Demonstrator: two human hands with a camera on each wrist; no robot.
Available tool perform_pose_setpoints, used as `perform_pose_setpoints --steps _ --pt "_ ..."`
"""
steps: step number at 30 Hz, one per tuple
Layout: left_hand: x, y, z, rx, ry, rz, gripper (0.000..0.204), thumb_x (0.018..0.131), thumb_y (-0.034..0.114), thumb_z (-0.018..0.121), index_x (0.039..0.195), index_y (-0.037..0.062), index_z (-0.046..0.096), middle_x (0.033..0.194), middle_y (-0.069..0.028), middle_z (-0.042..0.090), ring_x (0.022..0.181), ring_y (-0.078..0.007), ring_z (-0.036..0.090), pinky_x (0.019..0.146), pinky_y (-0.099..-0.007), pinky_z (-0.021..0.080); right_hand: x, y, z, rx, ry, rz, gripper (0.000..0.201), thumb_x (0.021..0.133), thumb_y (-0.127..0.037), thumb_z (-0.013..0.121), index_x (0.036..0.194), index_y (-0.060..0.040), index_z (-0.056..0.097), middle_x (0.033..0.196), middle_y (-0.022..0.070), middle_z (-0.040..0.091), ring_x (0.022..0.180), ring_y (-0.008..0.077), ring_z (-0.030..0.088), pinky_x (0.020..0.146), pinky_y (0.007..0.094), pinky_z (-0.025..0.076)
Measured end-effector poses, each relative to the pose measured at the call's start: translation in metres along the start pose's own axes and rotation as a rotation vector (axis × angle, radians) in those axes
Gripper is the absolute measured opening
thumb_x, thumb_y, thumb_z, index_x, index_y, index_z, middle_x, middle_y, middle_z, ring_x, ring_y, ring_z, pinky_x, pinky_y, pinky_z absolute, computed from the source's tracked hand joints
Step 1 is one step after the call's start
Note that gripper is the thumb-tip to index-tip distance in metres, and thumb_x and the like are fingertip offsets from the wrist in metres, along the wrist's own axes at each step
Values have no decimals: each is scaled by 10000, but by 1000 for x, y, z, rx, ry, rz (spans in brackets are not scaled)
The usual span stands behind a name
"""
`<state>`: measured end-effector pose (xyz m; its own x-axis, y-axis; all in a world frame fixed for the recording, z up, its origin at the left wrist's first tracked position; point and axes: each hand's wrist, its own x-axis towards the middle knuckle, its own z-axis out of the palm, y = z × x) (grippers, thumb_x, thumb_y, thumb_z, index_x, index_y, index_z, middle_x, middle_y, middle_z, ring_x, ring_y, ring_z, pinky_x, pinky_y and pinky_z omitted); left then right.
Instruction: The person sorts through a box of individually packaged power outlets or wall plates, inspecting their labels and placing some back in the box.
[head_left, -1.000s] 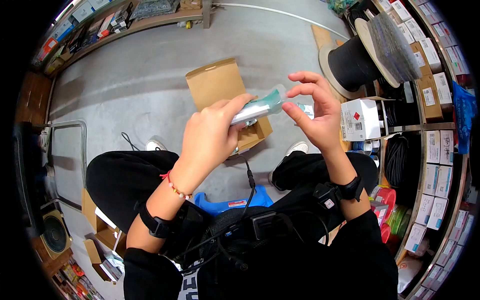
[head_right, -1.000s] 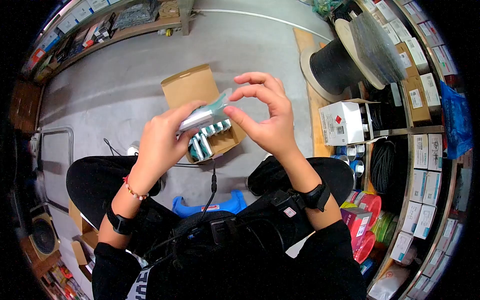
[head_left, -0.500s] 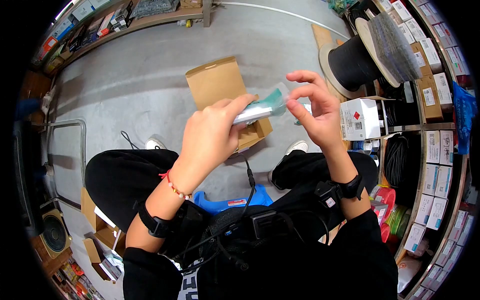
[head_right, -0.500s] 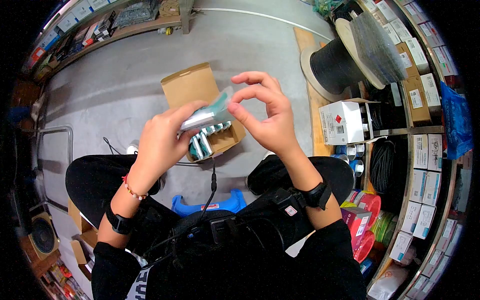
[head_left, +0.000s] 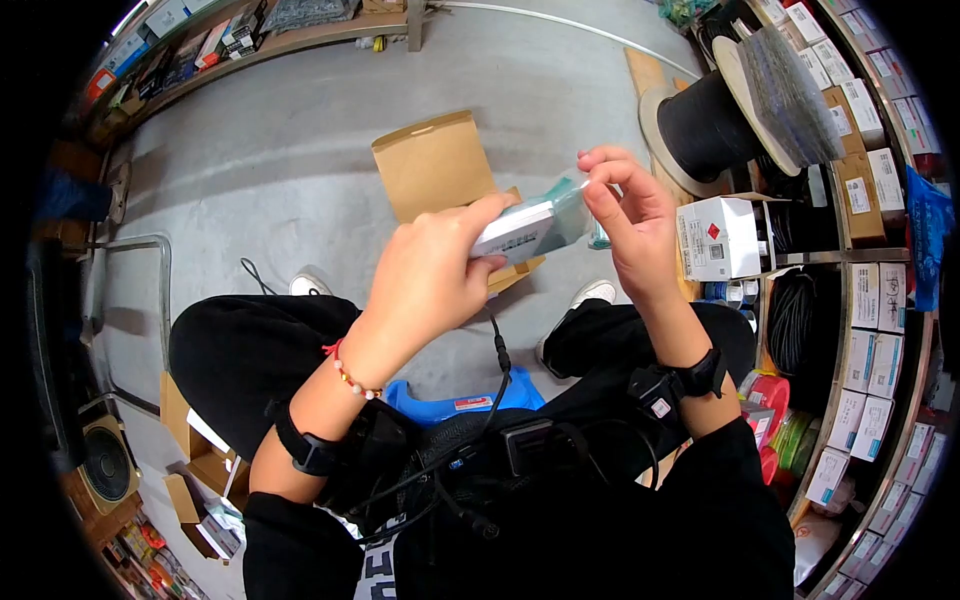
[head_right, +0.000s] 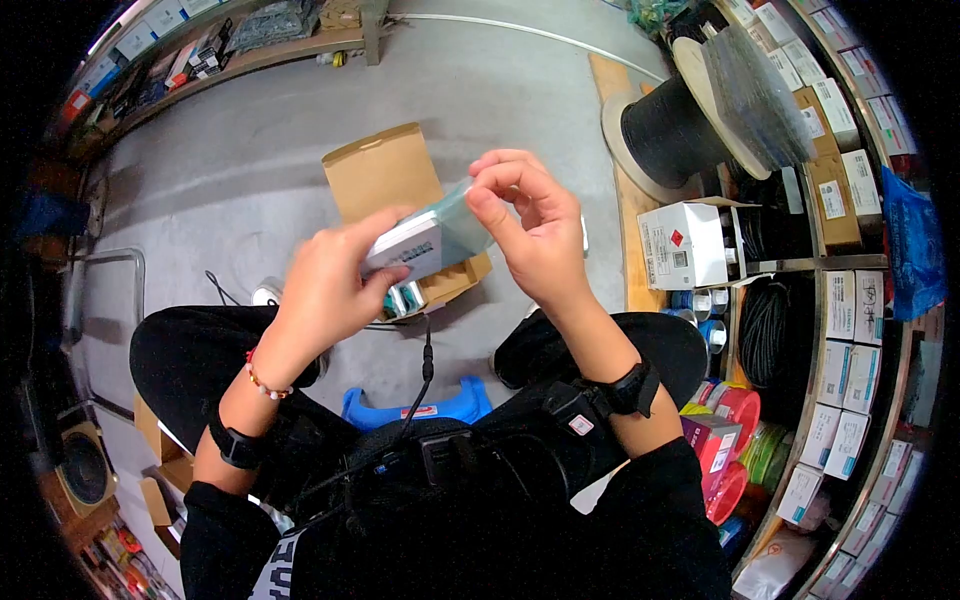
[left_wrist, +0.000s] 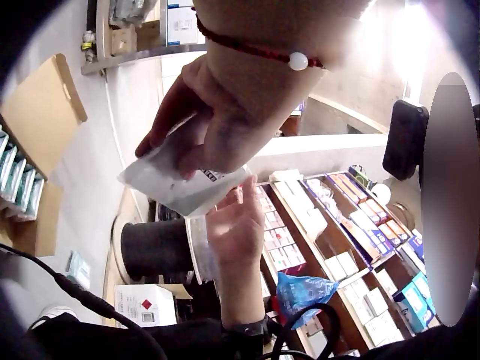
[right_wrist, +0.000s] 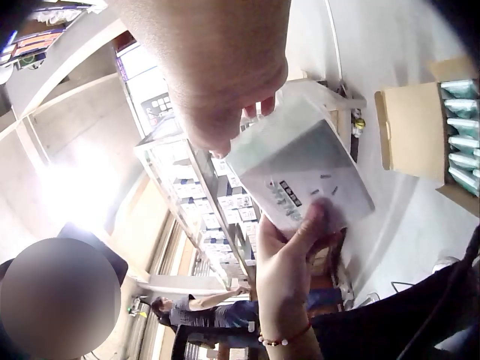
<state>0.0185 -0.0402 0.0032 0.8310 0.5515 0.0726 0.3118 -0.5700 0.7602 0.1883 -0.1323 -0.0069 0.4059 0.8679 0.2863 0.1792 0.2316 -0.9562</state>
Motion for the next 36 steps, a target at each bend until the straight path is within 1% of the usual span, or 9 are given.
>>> perform_pose_setpoints --steps 4,7,10,11,14,17,20,29,36 --pt "-3 -3 1 -78 -68 -9 377 640 48 617 1001 116 538 783 -158 594 689 -330 568 605 -363 453 4 -10 5 -97 17 -62 199 684 -134 685 817 -49 565 999 54 527 896 130 510 786 260 400" --pt "-3 2 -2 -158 -151 -53 350 650 64 617 988 114 538 770 -156 596 702 -329 571 613 -370 451 4 -11 3 -220 -123 -133 247 649 -169 707 816 -49 571 898 52 573 829 147 548 743 255 412" --pt "-4 3 0 -263 -199 -62 347 661 75 622 996 106 539 760 -161 594 696 -325 575 610 -359 448 0 -13 -2 -414 -197 -179 242 664 -178 693 810 -30 570 804 63 591 746 162 561 666 251 421" --pt "-5 2 2 -295 -208 -57 346 665 79 624 1000 102 539 758 -164 594 694 -324 576 609 -356 447 1 -12 -1 -468 -181 -285 201 692 -175 669 780 -24 571 716 78 583 628 170 557 559 251 414" --pt "-6 0 6 -359 -228 -56 336 676 90 627 1001 87 539 753 -177 590 685 -321 577 611 -349 448 -5 -15 -1 -551 -148 -174 140 716 -146 646 738 -29 572 660 83 571 543 154 533 497 242 399" --pt "-5 -1 5 -336 -301 -47 467 682 59 652 1115 14 485 813 -148 607 706 -155 587 622 -286 474 -8 -17 2 -584 -119 -229 112 733 -123 626 716 -29 569 613 91 553 490 144 513 458 236 384" --pt "-6 -5 9 -457 -267 -14 350 681 65 629 1017 50 531 805 -171 596 727 -288 589 646 -331 453 -10 -19 6 -482 -100 -168 110 749 -115 613 719 -20 567 589 64 540 507 102 501 469 223 380" --pt "-5 0 2 -545 -415 -13 392 693 39 623 1064 21 498 848 -158 595 780 -229 586 691 -311 450 -8 -5 5 218 -237 186 200 823 -178 567 740 4 558 680 -24 536 620 29 457 547 174 380" --pt "-8 -3 7 -571 -369 23 427 680 4 615 1083 13 478 863 -176 587 774 -247 584 695 -310 454 -9 -1 8 256 -234 209 249 815 -234 568 715 -7 543 659 -30 512 606 27 434 531 172 355"
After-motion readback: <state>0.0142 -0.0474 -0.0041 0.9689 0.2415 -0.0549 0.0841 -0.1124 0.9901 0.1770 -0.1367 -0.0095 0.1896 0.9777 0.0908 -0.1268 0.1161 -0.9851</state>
